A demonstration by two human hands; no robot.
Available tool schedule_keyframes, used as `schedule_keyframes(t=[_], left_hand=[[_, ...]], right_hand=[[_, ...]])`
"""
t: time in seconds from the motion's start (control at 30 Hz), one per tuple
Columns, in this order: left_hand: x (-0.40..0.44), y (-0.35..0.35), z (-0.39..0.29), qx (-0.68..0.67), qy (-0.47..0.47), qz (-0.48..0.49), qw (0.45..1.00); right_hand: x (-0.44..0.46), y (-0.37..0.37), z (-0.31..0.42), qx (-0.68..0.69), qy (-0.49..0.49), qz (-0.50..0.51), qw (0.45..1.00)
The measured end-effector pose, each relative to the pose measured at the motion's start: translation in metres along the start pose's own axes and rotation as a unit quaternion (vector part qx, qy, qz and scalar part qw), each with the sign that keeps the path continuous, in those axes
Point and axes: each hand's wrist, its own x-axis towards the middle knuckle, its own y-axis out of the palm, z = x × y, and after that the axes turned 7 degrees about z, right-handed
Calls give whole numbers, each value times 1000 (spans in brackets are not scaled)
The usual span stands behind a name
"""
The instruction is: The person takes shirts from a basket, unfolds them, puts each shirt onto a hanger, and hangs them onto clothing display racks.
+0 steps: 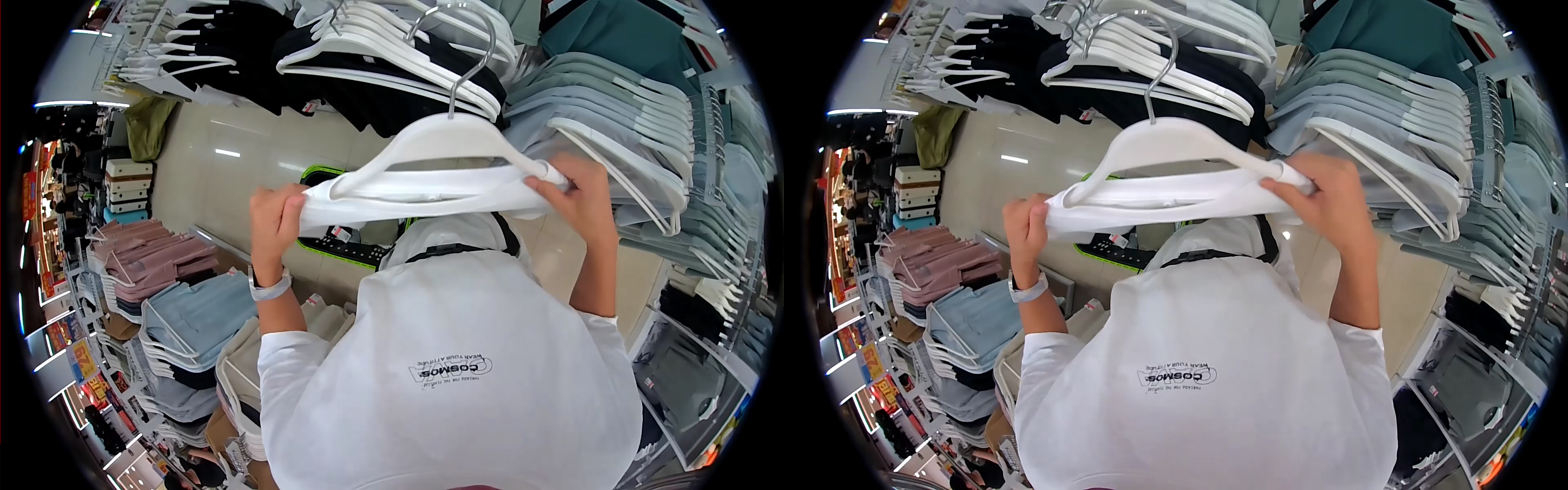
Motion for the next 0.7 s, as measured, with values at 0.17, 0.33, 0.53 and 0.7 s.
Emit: schedule_keyframes(t=[0.17, 0.33, 0.53, 0.7], left_hand=[[14, 4, 4, -60, 4, 34, 998], [63, 35, -7, -106, 36, 86, 990], [166, 72, -45, -46, 233, 166, 957], [238, 122, -20, 255, 306, 143, 906]], right_hand=[[-19, -19, -17, 168, -78, 164, 969], [-51, -33, -28, 131, -46, 33, 990], [-117, -70, -28, 8, 30, -23, 999], [-151, -88, -26, -1, 133, -66, 989]])
